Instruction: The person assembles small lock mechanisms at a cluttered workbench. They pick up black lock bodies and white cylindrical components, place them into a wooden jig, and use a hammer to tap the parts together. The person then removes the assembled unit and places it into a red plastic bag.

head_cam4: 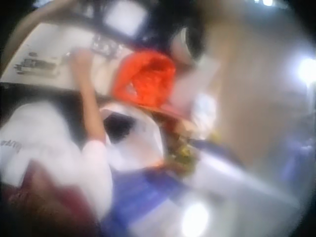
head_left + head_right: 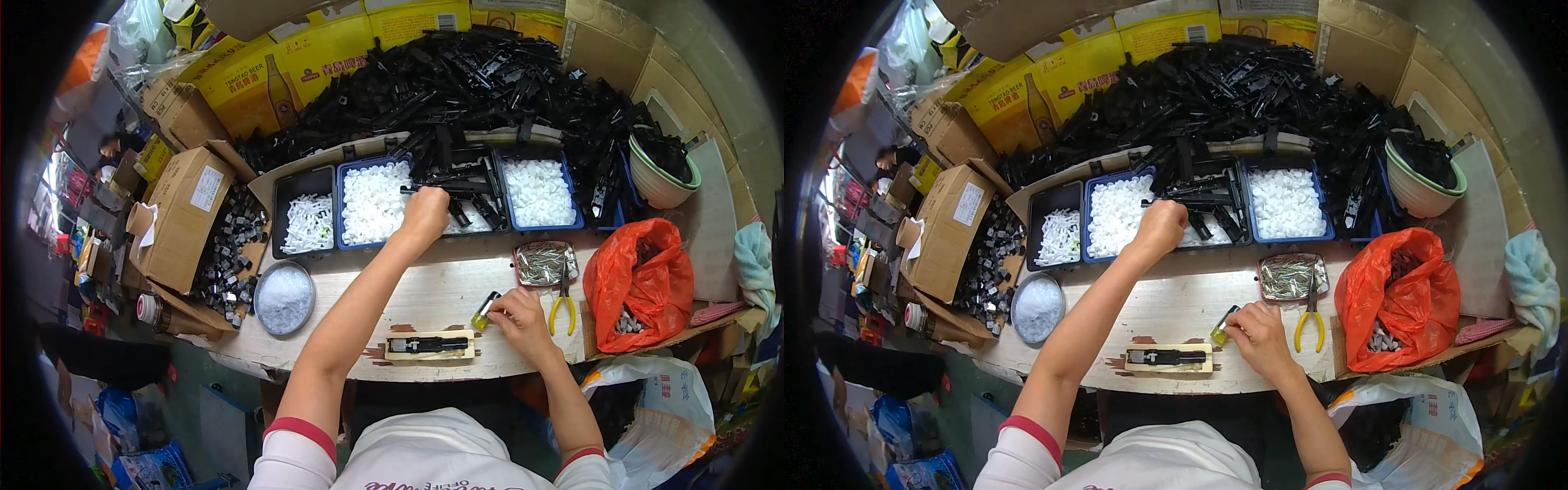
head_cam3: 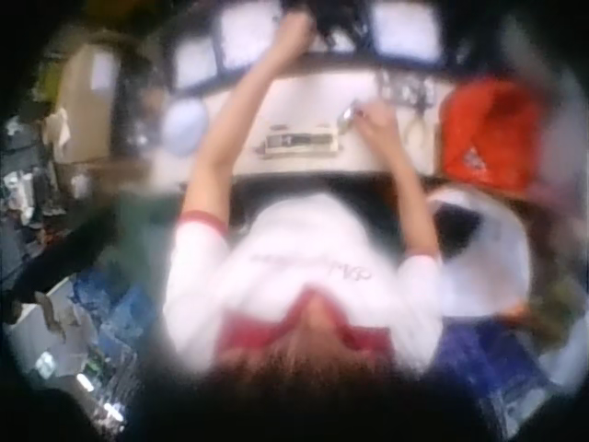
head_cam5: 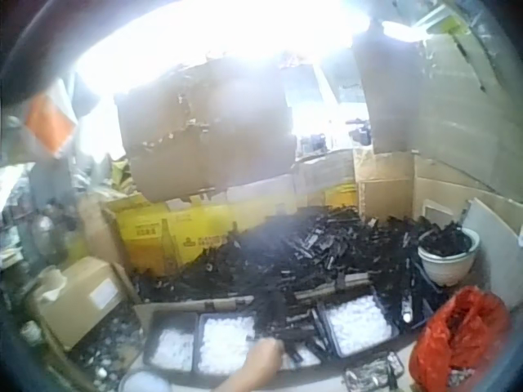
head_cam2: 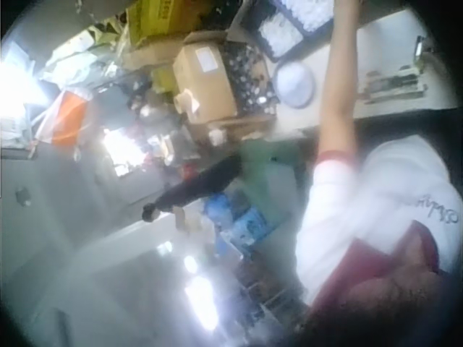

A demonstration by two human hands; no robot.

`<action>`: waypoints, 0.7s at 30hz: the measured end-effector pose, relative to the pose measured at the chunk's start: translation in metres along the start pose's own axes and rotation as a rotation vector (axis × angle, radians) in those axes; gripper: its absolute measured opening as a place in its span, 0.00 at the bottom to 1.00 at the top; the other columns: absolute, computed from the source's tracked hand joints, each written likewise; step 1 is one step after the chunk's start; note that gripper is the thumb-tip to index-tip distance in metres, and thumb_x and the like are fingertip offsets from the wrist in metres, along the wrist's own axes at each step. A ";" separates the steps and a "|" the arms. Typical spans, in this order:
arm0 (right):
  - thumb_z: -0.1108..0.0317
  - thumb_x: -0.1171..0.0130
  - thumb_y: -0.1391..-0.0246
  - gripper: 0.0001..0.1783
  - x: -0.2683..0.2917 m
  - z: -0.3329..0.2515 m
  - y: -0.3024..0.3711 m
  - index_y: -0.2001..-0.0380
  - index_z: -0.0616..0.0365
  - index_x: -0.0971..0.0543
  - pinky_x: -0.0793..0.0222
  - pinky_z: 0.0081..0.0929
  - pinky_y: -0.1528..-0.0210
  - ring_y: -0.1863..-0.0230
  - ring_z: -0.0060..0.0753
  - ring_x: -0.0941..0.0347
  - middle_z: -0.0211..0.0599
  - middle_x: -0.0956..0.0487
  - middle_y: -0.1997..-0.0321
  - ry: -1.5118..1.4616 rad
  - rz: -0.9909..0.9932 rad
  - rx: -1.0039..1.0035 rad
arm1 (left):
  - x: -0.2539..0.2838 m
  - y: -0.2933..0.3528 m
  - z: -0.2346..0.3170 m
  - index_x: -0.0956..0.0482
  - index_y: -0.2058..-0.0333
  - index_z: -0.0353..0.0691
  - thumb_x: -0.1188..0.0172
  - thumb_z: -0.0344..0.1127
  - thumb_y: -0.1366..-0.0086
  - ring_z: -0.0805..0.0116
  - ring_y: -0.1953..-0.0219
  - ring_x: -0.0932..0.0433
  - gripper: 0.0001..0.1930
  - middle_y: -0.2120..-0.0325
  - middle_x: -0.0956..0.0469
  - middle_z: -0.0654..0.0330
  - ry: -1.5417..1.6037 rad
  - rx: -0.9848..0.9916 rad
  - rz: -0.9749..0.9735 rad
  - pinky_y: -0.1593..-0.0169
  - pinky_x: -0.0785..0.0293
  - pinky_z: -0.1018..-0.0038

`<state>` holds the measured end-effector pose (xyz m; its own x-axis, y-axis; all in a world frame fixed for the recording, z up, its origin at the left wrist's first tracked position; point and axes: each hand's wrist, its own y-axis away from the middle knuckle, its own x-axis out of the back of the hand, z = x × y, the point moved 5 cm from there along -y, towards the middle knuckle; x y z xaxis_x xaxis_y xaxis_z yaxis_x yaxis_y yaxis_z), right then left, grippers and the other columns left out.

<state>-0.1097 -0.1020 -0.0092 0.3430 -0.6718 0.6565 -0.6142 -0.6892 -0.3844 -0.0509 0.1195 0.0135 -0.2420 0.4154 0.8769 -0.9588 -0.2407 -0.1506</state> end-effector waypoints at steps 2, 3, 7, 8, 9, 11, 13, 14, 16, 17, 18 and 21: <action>0.75 0.39 0.63 0.05 0.000 0.001 -0.002 0.78 0.58 0.25 0.44 0.25 0.67 0.74 0.28 0.35 0.30 0.28 0.77 -0.057 -0.001 -0.027 | 0.015 0.008 -0.007 0.23 0.73 0.28 0.45 0.21 0.50 0.66 0.75 0.22 0.05 0.79 0.24 0.52 0.492 0.167 0.015 0.73 0.25 0.73; 0.75 0.39 0.62 0.05 0.000 0.002 -0.003 0.77 0.59 0.25 0.43 0.24 0.67 0.74 0.26 0.34 0.30 0.28 0.77 -0.080 0.001 -0.043 | 0.017 0.016 -0.008 0.24 0.70 0.26 0.46 0.22 0.46 0.71 0.76 0.24 0.05 0.80 0.25 0.56 0.793 0.285 -0.020 0.73 0.26 0.78; 0.75 0.40 0.58 0.05 -0.004 0.001 -0.005 0.74 0.60 0.24 0.41 0.17 0.69 0.73 0.17 0.34 0.26 0.27 0.75 -0.603 0.018 -0.320 | 0.011 0.074 -0.001 0.26 0.68 0.25 0.46 0.22 0.45 0.68 0.75 0.24 0.06 0.77 0.25 0.53 1.297 0.256 -0.080 0.70 0.25 0.76; 0.75 0.41 0.56 0.05 -0.010 0.000 -0.004 0.73 0.60 0.24 0.40 0.15 0.69 0.73 0.15 0.34 0.25 0.27 0.75 -0.765 0.039 -0.413 | 0.005 0.095 0.000 0.27 0.68 0.25 0.46 0.22 0.45 0.67 0.75 0.24 0.06 0.76 0.25 0.52 1.355 0.237 -0.110 0.69 0.25 0.74; 0.75 0.42 0.55 0.04 -0.016 -0.001 -0.001 0.72 0.60 0.24 0.40 0.12 0.69 0.72 0.13 0.34 0.24 0.27 0.74 -0.924 0.062 -0.513 | -0.004 0.115 0.002 0.26 0.68 0.26 0.45 0.22 0.45 0.67 0.75 0.24 0.06 0.76 0.25 0.52 1.432 0.250 -0.117 0.68 0.24 0.74; 0.75 0.42 0.54 0.04 -0.023 -0.015 -0.005 0.72 0.61 0.24 0.40 0.12 0.67 0.71 0.12 0.34 0.24 0.27 0.73 -1.025 0.086 -0.503 | -0.014 0.152 0.007 0.26 0.68 0.27 0.45 0.23 0.45 0.67 0.74 0.23 0.05 0.76 0.25 0.53 1.586 0.270 -0.122 0.67 0.24 0.74; 0.75 0.41 0.54 0.05 -0.030 -0.029 -0.009 0.71 0.61 0.24 0.39 0.12 0.66 0.70 0.12 0.34 0.24 0.26 0.72 -1.097 0.105 -0.497 | -0.020 0.178 0.009 0.26 0.68 0.30 0.46 0.21 0.44 0.67 0.71 0.23 0.04 0.72 0.26 0.54 1.762 0.273 -0.121 0.66 0.23 0.74; 0.75 0.41 0.54 0.05 -0.036 -0.034 -0.008 0.71 0.61 0.24 0.38 0.12 0.66 0.70 0.12 0.33 0.24 0.26 0.72 -1.118 0.093 -0.512 | -0.020 0.187 0.010 0.26 0.69 0.30 0.46 0.21 0.45 0.67 0.71 0.23 0.04 0.72 0.26 0.54 1.780 0.277 -0.104 0.66 0.23 0.74; 0.75 0.42 0.54 0.05 -0.046 -0.042 -0.007 0.70 0.61 0.24 0.38 0.13 0.65 0.70 0.12 0.33 0.24 0.26 0.72 -1.159 0.072 -0.541 | -0.018 0.200 0.012 0.25 0.70 0.31 0.45 0.21 0.45 0.67 0.71 0.23 0.04 0.70 0.27 0.55 1.817 0.283 -0.074 0.67 0.22 0.74; 0.74 0.41 0.53 0.05 -0.050 -0.046 -0.008 0.70 0.61 0.24 0.37 0.13 0.65 0.70 0.13 0.33 0.25 0.25 0.72 -1.150 0.071 -0.542 | -0.016 0.203 0.012 0.25 0.70 0.32 0.45 0.21 0.46 0.66 0.71 0.23 0.04 0.70 0.28 0.56 1.817 0.242 -0.078 0.66 0.22 0.73; 0.74 0.41 0.53 0.05 -0.053 -0.049 -0.007 0.71 0.61 0.24 0.37 0.13 0.65 0.70 0.13 0.32 0.25 0.25 0.72 -1.154 0.050 -0.554 | -0.014 0.206 0.012 0.25 0.70 0.32 0.45 0.21 0.46 0.66 0.71 0.23 0.04 0.70 0.28 0.56 1.808 0.228 -0.057 0.66 0.22 0.73; 0.74 0.41 0.53 0.05 -0.058 -0.056 -0.006 0.71 0.61 0.24 0.37 0.13 0.65 0.70 0.14 0.32 0.26 0.25 0.72 -1.162 0.000 -0.583 | -0.009 0.210 0.012 0.25 0.70 0.33 0.45 0.21 0.46 0.66 0.70 0.23 0.04 0.70 0.28 0.56 1.772 0.182 0.000 0.66 0.22 0.73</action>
<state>-0.1655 -0.0440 -0.0086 0.5741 -0.7147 -0.3996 -0.7302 -0.6677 0.1452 -0.2488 0.0549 -0.0202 -0.2151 0.7425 -0.6344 -0.9617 -0.2742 0.0051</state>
